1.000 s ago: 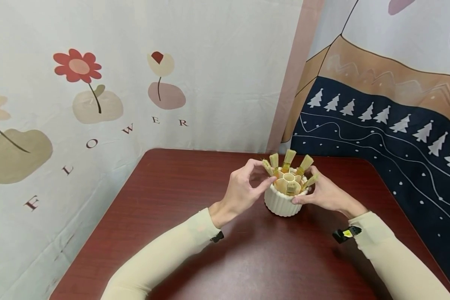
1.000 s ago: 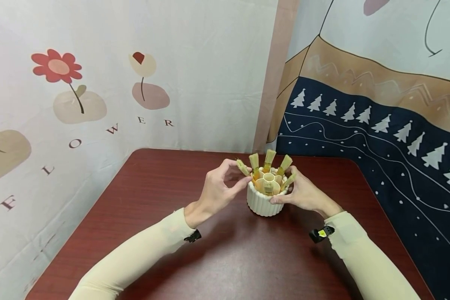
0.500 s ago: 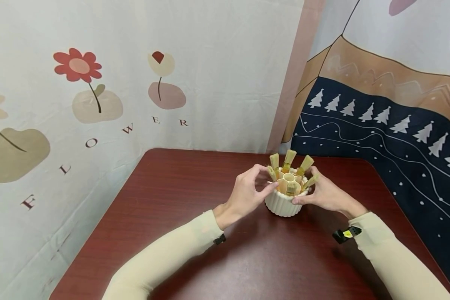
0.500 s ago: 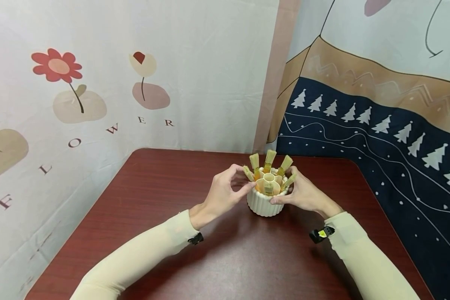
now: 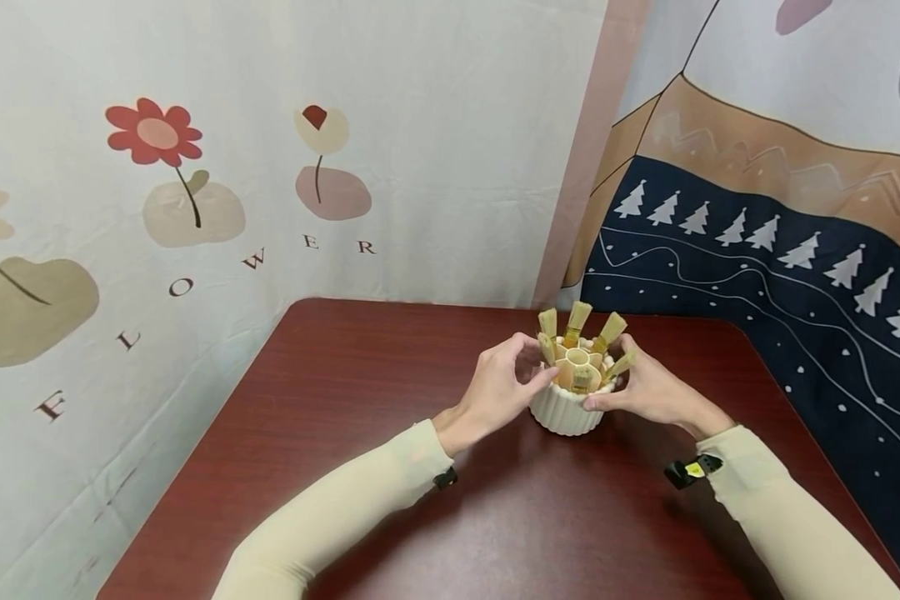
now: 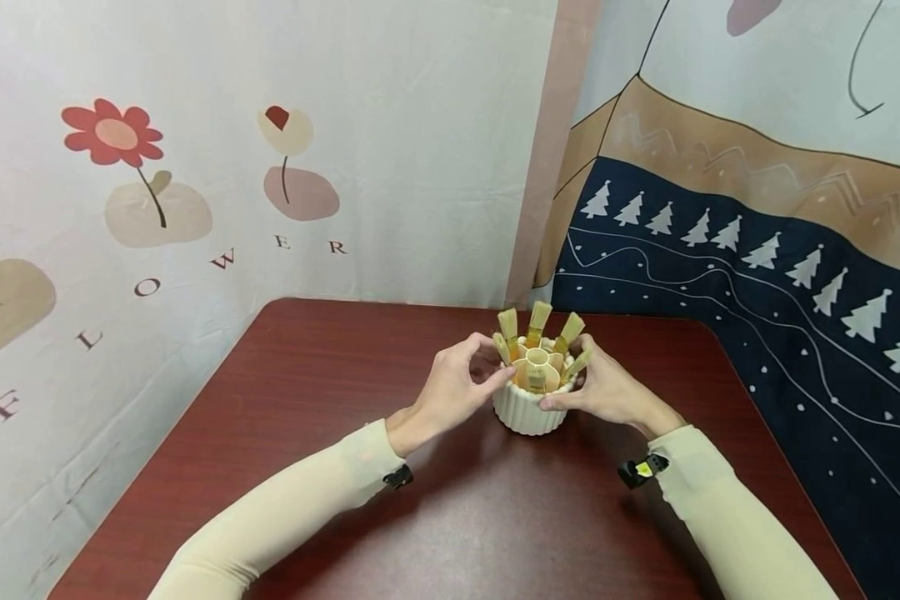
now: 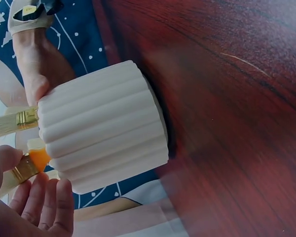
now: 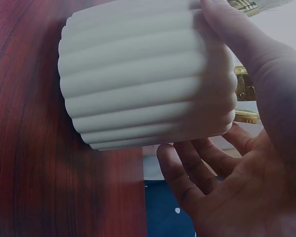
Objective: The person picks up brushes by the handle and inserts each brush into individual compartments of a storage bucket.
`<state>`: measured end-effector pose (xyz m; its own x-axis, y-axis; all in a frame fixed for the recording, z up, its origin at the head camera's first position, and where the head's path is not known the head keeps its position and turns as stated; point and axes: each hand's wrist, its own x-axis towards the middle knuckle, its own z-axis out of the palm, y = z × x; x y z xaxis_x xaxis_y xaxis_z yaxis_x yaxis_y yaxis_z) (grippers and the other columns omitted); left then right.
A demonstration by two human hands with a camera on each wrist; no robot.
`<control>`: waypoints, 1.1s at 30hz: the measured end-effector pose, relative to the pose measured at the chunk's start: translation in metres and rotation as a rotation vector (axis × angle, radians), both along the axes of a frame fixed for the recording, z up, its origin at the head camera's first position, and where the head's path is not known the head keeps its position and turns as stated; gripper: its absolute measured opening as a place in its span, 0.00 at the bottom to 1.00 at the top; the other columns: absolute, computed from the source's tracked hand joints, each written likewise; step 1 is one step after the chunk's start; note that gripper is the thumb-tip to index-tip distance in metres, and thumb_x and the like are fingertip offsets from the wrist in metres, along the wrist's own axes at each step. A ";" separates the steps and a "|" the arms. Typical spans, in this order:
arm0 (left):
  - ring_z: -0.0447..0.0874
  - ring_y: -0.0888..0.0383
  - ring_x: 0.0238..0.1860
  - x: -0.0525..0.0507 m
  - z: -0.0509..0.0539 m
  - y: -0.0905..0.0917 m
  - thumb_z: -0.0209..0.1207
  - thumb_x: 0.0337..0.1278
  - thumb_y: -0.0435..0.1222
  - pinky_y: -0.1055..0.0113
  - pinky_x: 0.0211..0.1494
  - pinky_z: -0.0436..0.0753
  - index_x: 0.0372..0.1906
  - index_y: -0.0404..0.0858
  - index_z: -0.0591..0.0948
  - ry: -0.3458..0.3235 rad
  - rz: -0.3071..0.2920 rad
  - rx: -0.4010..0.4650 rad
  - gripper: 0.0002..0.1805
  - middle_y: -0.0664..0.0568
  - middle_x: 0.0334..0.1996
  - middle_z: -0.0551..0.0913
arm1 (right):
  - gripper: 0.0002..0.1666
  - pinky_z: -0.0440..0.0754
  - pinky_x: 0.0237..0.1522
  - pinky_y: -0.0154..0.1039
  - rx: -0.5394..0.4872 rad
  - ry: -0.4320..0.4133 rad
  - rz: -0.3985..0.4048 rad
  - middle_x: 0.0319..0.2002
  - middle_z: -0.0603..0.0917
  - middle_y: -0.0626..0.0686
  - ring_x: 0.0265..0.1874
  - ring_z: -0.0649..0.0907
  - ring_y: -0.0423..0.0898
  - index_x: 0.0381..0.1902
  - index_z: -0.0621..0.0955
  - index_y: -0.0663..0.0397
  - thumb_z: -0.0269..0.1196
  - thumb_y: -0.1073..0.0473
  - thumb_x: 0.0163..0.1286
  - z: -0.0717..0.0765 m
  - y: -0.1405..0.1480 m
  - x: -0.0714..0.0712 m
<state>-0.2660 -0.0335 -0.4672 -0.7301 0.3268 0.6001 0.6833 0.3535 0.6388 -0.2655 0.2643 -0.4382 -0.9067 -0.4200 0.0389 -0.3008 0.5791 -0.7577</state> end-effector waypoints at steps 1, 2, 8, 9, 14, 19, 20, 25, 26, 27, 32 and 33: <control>0.91 0.69 0.41 0.001 0.000 0.000 0.71 0.83 0.56 0.74 0.46 0.91 0.56 0.48 0.87 -0.008 0.002 -0.009 0.18 0.59 0.46 0.94 | 0.63 0.91 0.63 0.42 0.001 0.001 0.002 0.74 0.79 0.65 0.66 0.88 0.56 0.83 0.62 0.61 0.90 0.48 0.66 0.000 0.000 0.000; 0.91 0.67 0.41 0.002 0.001 0.000 0.71 0.83 0.54 0.73 0.45 0.90 0.56 0.47 0.87 -0.011 0.006 -0.019 0.17 0.58 0.46 0.94 | 0.63 0.91 0.64 0.42 0.001 0.001 0.002 0.74 0.79 0.65 0.66 0.88 0.57 0.83 0.62 0.61 0.90 0.48 0.66 0.000 -0.001 0.000; 0.92 0.53 0.46 0.020 0.019 0.002 0.78 0.76 0.40 0.67 0.50 0.88 0.54 0.39 0.88 -0.055 0.087 -0.115 0.13 0.47 0.46 0.94 | 0.63 0.90 0.63 0.38 0.003 0.007 0.010 0.75 0.79 0.65 0.67 0.88 0.57 0.82 0.62 0.61 0.90 0.49 0.66 0.001 -0.001 0.001; 0.92 0.53 0.48 0.021 0.020 0.002 0.78 0.76 0.40 0.67 0.51 0.87 0.54 0.40 0.88 -0.063 0.099 -0.131 0.13 0.48 0.47 0.93 | 0.63 0.90 0.63 0.39 0.003 0.007 0.007 0.74 0.79 0.65 0.67 0.88 0.57 0.82 0.62 0.61 0.90 0.48 0.66 0.001 -0.001 0.000; 0.95 0.50 0.53 0.023 0.022 0.002 0.78 0.76 0.41 0.59 0.58 0.93 0.55 0.38 0.88 -0.100 0.109 -0.160 0.15 0.47 0.51 0.90 | 0.63 0.91 0.67 0.51 0.013 0.017 0.001 0.74 0.79 0.65 0.67 0.88 0.58 0.82 0.62 0.61 0.90 0.48 0.66 0.001 -0.001 0.001; 0.96 0.47 0.54 0.022 0.020 0.001 0.78 0.75 0.40 0.49 0.61 0.95 0.54 0.36 0.87 -0.108 0.089 -0.131 0.15 0.44 0.51 0.89 | 0.62 0.91 0.67 0.53 0.019 0.026 -0.002 0.74 0.79 0.65 0.67 0.88 0.58 0.82 0.63 0.62 0.90 0.48 0.66 0.000 -0.001 0.001; 0.96 0.46 0.54 0.022 0.020 0.001 0.78 0.76 0.39 0.48 0.61 0.95 0.54 0.35 0.87 -0.112 0.084 -0.126 0.15 0.44 0.51 0.89 | 0.62 0.91 0.66 0.52 0.019 0.027 -0.001 0.74 0.79 0.65 0.66 0.88 0.58 0.82 0.62 0.62 0.90 0.48 0.66 0.000 -0.001 0.001; 0.98 0.47 0.54 0.023 0.020 0.000 0.77 0.77 0.40 0.46 0.61 0.95 0.55 0.34 0.86 -0.154 0.063 -0.110 0.16 0.43 0.52 0.88 | 0.63 0.91 0.65 0.48 0.018 0.021 -0.007 0.74 0.79 0.65 0.65 0.88 0.57 0.82 0.62 0.61 0.90 0.47 0.66 0.000 -0.001 0.001; 0.98 0.47 0.54 0.024 0.020 0.000 0.77 0.77 0.40 0.45 0.61 0.95 0.56 0.34 0.86 -0.161 0.060 -0.109 0.16 0.43 0.52 0.87 | 0.63 0.91 0.65 0.48 0.020 0.021 -0.004 0.74 0.79 0.65 0.65 0.88 0.56 0.82 0.62 0.61 0.89 0.47 0.66 0.000 -0.001 0.001; 0.98 0.47 0.54 0.024 0.020 0.000 0.77 0.77 0.40 0.45 0.62 0.95 0.56 0.34 0.86 -0.166 0.057 -0.108 0.17 0.43 0.52 0.87 | 0.63 0.91 0.65 0.48 0.022 0.019 -0.006 0.73 0.79 0.65 0.65 0.88 0.56 0.82 0.62 0.61 0.89 0.47 0.66 0.000 -0.001 0.001; 0.98 0.48 0.55 0.024 0.020 -0.001 0.78 0.77 0.40 0.45 0.62 0.95 0.57 0.34 0.85 -0.172 0.057 -0.116 0.18 0.42 0.53 0.87 | 0.63 0.90 0.66 0.50 0.028 0.010 -0.007 0.74 0.79 0.65 0.66 0.88 0.57 0.82 0.62 0.61 0.89 0.46 0.67 0.000 -0.001 0.002; 0.98 0.48 0.55 0.024 0.020 -0.001 0.78 0.77 0.40 0.45 0.63 0.95 0.57 0.35 0.85 -0.174 0.058 -0.120 0.18 0.42 0.53 0.87 | 0.63 0.90 0.67 0.51 0.027 0.009 -0.007 0.74 0.79 0.65 0.66 0.88 0.57 0.82 0.62 0.61 0.89 0.45 0.67 0.000 -0.001 0.002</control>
